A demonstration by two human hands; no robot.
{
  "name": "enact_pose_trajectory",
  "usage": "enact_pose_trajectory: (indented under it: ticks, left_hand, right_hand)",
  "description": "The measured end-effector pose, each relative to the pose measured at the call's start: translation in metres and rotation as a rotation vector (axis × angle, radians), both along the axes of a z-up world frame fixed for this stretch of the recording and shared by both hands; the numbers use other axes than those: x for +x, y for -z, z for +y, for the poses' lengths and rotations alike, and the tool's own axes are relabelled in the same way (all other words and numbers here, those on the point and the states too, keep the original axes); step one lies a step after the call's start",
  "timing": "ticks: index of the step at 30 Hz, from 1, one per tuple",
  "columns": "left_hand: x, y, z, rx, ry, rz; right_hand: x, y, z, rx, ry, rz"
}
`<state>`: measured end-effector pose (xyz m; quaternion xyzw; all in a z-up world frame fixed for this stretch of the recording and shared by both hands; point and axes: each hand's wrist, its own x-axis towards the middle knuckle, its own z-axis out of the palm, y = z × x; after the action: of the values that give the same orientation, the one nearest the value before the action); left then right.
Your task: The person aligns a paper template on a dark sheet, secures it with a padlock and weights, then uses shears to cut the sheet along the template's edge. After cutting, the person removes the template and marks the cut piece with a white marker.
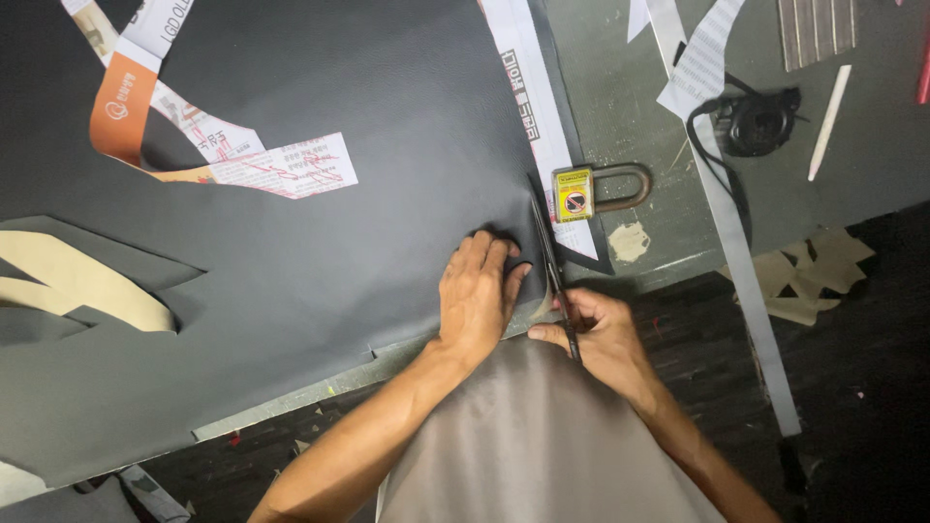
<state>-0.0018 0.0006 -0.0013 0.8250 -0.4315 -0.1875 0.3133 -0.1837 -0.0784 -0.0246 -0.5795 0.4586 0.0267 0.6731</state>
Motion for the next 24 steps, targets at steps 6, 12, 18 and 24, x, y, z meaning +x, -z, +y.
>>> enact_pose_trajectory:
  ticks: [6,12,18,24]
  left_hand:
    - [-0.001,-0.002,0.001,-0.013,-0.001,-0.012]
    - [-0.001,-0.001,0.002,-0.051,-0.005,-0.005]
    - [-0.001,-0.002,0.002,-0.056,-0.003,0.010]
    - [-0.002,-0.001,0.005,-0.026,0.009,0.027]
  right_hand:
    - [0.005,-0.002,-0.002,0.017,-0.002,0.019]
    - [0.020,-0.006,-0.016,-0.042,-0.078,0.041]
    - [0.032,-0.016,-0.022,0.049,-0.026,0.097]
    - [0.039,-0.016,-0.029,0.067,-0.022,0.117]
